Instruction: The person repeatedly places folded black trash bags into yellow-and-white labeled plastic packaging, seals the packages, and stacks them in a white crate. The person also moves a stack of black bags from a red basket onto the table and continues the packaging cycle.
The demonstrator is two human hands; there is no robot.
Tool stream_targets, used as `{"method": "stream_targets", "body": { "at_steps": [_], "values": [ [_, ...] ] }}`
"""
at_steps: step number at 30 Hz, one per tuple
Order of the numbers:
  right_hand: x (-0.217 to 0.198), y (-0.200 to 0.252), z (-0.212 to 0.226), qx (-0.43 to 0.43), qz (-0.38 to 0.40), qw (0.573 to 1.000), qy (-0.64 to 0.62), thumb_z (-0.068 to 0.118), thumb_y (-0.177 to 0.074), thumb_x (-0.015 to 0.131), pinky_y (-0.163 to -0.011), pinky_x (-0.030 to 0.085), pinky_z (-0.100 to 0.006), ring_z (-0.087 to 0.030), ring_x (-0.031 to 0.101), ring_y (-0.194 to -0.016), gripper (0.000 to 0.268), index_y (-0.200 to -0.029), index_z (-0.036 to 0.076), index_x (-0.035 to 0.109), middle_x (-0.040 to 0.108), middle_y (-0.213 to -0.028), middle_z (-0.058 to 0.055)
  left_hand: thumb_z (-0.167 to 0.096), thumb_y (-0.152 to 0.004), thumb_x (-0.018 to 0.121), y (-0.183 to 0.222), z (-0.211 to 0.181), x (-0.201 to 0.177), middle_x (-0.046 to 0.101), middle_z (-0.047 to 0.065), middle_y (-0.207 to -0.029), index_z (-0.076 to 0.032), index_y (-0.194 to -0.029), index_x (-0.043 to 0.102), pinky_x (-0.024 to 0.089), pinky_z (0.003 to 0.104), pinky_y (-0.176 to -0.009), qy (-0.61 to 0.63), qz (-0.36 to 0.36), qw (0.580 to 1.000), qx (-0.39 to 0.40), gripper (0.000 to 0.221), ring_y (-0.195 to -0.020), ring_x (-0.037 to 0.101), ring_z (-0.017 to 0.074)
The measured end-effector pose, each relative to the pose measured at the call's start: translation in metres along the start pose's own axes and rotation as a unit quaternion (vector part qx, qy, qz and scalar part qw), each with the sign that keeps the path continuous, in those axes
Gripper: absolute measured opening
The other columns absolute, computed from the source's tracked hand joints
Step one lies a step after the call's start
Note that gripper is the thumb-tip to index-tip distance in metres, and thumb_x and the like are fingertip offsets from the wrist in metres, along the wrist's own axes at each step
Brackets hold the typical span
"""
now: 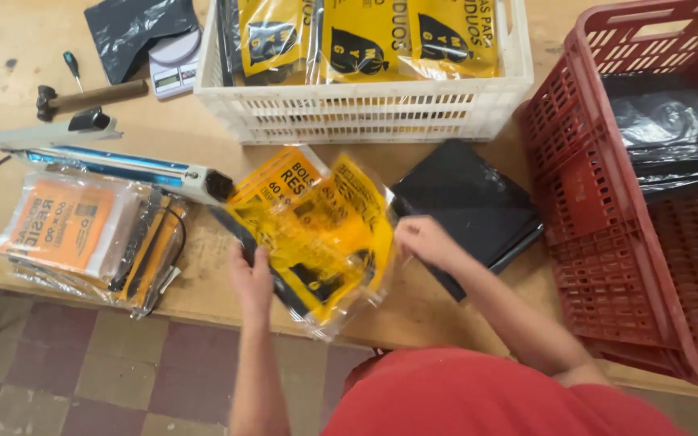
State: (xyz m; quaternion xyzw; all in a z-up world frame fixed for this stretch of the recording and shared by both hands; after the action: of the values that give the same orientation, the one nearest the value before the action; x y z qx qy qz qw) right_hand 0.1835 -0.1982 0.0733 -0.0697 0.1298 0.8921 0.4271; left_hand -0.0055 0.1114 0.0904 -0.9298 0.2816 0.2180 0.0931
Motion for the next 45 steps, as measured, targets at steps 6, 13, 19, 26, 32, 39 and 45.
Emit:
{"method": "stream_targets", "body": {
  "at_steps": [6, 13, 19, 26, 32, 39, 45],
  "values": [
    [0.019, 0.047, -0.02, 0.114, 0.116, 0.952, 0.261, 0.032, -0.089, 0.066, -0.085, 0.053, -0.052, -0.042, 0.07, -0.098, 0.029, -0.106, 0.009, 0.07, 0.076, -0.097, -0.018, -0.043, -0.095, 0.065, -0.045, -0.16, -0.032, 0.072, 0.02, -0.081, -0.021, -0.114, 0.062, 0.052, 0.056, -0.08, -0.294, 0.08, 0.947, 0.1, 0.029, -0.09, 0.07, 0.0445],
    [-0.01, 0.059, -0.047, 0.121, -0.032, 0.95, 0.286, 0.046, -0.086, 0.062, -0.08, 0.057, -0.038, -0.027, 0.073, -0.09, 0.032, -0.112, 0.028, 0.064, 0.074, -0.088, -0.002, -0.024, -0.096, 0.072, -0.148, -0.343, 0.017, 0.065, 0.015, -0.083, -0.007, -0.105, 0.06, 0.05, 0.046, -0.072, -0.085, 0.132, 0.946, 0.284, 0.022, -0.081, 0.068, 0.0349],
    [-0.036, 0.063, -0.05, -0.131, -0.181, 0.822, 0.524, 0.017, -0.067, 0.077, -0.079, 0.047, -0.04, -0.028, 0.055, -0.102, 0.046, -0.111, 0.015, 0.062, 0.059, -0.107, -0.005, -0.005, -0.099, 0.062, -0.274, -0.38, 0.084, 0.077, 0.008, -0.091, -0.007, -0.102, 0.067, 0.052, 0.035, -0.063, -0.026, -0.015, 0.887, 0.461, 0.005, -0.079, 0.072, 0.0199],
    [-0.045, 0.054, -0.077, -0.158, -0.183, 0.783, 0.573, 0.012, -0.083, 0.063, -0.073, 0.05, -0.034, -0.025, 0.059, -0.094, 0.03, -0.112, 0.013, 0.065, 0.059, -0.098, -0.004, -0.02, -0.098, 0.053, -0.123, -0.33, 0.114, 0.071, 0.015, -0.104, -0.012, -0.119, 0.061, 0.049, 0.051, -0.083, -0.283, 0.319, 0.878, 0.22, 0.024, -0.099, 0.063, 0.0363],
    [-0.035, 0.049, -0.091, -0.173, -0.178, 0.745, 0.619, 0.017, -0.086, 0.059, -0.071, 0.049, -0.032, -0.024, 0.059, -0.096, 0.026, -0.111, 0.014, 0.065, 0.056, -0.094, -0.005, -0.039, -0.077, 0.077, -0.085, -0.057, 0.16, 0.067, 0.021, -0.121, -0.006, -0.124, 0.064, 0.053, 0.056, -0.093, -0.45, 0.445, 0.759, 0.154, 0.059, -0.119, 0.06, 0.0429],
    [-0.035, 0.049, -0.058, -0.198, -0.187, 0.727, 0.63, 0.012, -0.087, 0.054, -0.069, 0.046, -0.036, -0.028, 0.057, -0.087, 0.028, -0.111, 0.008, 0.067, 0.054, -0.089, -0.008, -0.045, -0.079, 0.08, -0.105, 0.078, 0.17, 0.066, 0.003, -0.096, -0.019, -0.105, 0.072, 0.057, 0.055, -0.077, -0.506, 0.244, 0.808, 0.176, 0.037, -0.104, 0.061, 0.0309],
    [-0.042, 0.047, -0.085, -0.164, -0.169, 0.758, 0.609, 0.011, -0.078, 0.06, -0.065, 0.049, -0.027, -0.019, 0.055, -0.08, 0.033, -0.11, 0.014, 0.067, 0.05, -0.082, -0.001, -0.025, -0.069, 0.08, -0.12, 0.038, 0.116, 0.055, 0.004, -0.089, -0.015, -0.092, 0.064, 0.051, 0.041, -0.062, -0.548, -0.117, 0.778, 0.284, 0.03, -0.094, 0.056, 0.0286]
  ]
}}
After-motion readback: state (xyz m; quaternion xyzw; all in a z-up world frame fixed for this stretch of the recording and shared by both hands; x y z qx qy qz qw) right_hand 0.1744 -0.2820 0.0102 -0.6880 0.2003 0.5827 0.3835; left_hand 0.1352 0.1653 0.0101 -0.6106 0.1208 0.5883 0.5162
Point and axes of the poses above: each hand's wrist, its own y-axis away from the middle knuckle, its own x-axis out of the palm, z = x × y, the point moved 5 cm from there along -y, towards the middle knuckle
